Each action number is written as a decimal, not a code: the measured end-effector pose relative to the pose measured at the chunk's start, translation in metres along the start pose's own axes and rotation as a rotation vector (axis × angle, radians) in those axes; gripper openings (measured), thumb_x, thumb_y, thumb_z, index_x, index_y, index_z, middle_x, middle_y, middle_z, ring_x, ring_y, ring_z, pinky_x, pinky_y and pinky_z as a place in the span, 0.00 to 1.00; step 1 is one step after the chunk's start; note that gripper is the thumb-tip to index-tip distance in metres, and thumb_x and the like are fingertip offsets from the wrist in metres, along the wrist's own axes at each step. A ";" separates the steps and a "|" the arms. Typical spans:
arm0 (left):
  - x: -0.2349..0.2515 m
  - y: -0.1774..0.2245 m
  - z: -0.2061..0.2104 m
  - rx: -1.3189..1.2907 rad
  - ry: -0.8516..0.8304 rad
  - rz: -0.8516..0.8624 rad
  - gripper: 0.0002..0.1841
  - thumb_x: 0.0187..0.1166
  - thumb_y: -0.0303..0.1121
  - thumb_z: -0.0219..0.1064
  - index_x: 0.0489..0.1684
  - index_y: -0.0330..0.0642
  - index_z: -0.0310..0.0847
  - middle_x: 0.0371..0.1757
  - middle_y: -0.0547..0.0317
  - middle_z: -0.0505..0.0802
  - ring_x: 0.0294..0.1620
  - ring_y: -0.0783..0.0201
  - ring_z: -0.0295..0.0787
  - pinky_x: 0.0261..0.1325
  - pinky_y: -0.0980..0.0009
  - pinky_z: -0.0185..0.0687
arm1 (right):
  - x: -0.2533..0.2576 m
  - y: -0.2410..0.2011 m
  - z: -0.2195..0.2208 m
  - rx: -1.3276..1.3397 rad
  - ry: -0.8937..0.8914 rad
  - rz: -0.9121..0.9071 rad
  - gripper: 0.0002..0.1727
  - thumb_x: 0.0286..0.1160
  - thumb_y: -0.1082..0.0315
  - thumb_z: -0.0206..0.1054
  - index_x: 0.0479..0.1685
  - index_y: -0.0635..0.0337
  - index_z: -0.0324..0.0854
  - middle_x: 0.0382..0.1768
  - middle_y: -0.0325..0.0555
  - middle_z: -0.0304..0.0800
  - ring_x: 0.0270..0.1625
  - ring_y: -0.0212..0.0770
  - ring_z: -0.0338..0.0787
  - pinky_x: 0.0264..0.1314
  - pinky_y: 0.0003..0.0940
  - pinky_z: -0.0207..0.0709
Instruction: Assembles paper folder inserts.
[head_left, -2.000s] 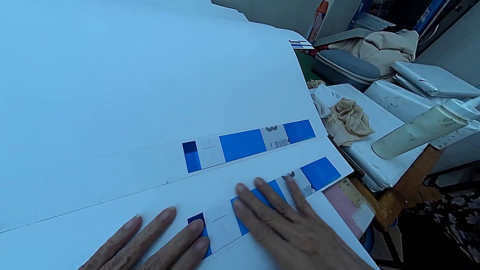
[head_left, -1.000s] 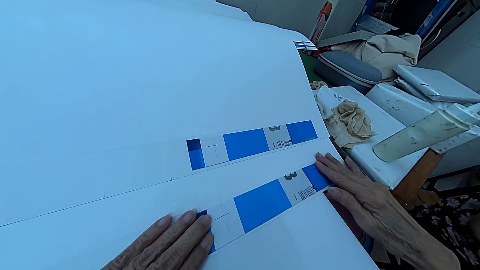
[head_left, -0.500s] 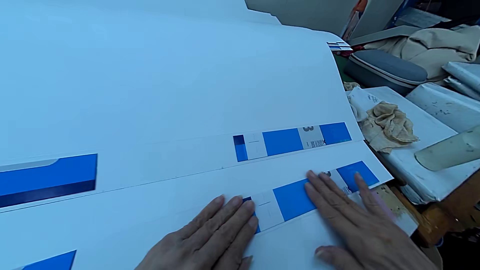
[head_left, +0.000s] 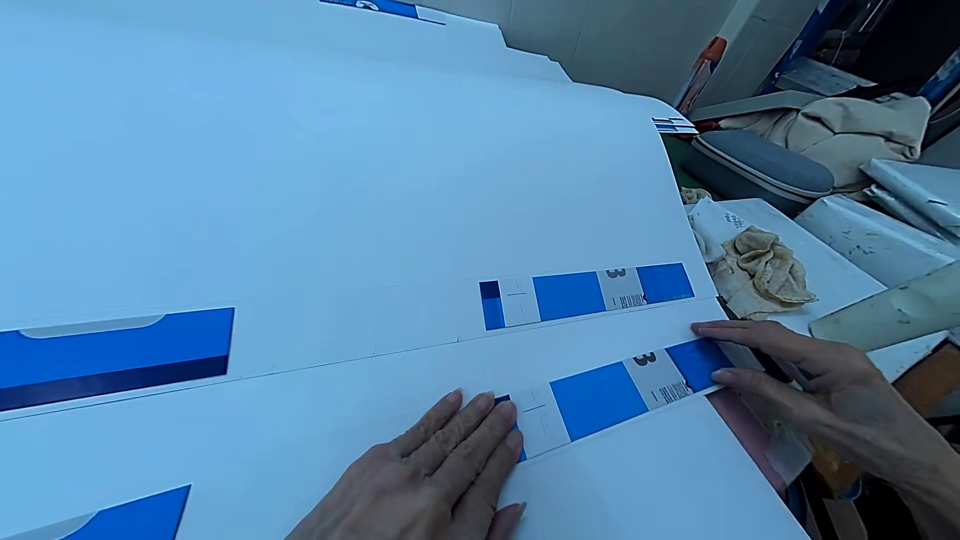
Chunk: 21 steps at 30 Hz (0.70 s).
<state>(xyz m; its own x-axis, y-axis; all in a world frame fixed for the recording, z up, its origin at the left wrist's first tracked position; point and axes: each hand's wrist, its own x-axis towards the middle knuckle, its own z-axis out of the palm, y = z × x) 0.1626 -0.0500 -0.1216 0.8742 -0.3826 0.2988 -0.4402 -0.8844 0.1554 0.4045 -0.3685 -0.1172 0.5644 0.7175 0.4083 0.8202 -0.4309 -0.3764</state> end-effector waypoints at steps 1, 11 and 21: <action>0.000 0.000 0.000 -0.003 -0.003 0.002 0.22 0.92 0.36 0.49 0.66 0.26 0.82 0.70 0.38 0.88 0.74 0.44 0.85 0.79 0.55 0.74 | 0.000 0.004 0.000 0.076 -0.027 0.028 0.22 0.70 0.53 0.69 0.60 0.50 0.90 0.61 0.31 0.92 0.63 0.26 0.89 0.65 0.24 0.84; -0.002 -0.002 -0.001 -0.036 -0.005 -0.002 0.22 0.92 0.35 0.50 0.67 0.26 0.82 0.71 0.37 0.88 0.75 0.43 0.84 0.80 0.55 0.73 | -0.002 0.013 0.002 0.241 -0.043 0.073 0.20 0.63 0.54 0.76 0.56 0.45 0.91 0.56 0.29 0.92 0.54 0.27 0.91 0.51 0.20 0.87; -0.001 -0.001 0.004 0.006 0.069 0.000 0.21 0.91 0.35 0.49 0.64 0.29 0.85 0.68 0.42 0.91 0.73 0.48 0.87 0.79 0.58 0.74 | 0.003 -0.003 0.001 0.106 -0.003 0.019 0.25 0.66 0.48 0.73 0.60 0.49 0.89 0.63 0.34 0.88 0.66 0.28 0.86 0.61 0.23 0.84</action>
<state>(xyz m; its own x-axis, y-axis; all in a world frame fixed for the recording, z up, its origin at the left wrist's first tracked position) 0.1630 -0.0499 -0.1257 0.8581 -0.3631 0.3631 -0.4383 -0.8863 0.1495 0.4032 -0.3647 -0.1156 0.5793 0.7116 0.3976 0.7946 -0.3842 -0.4702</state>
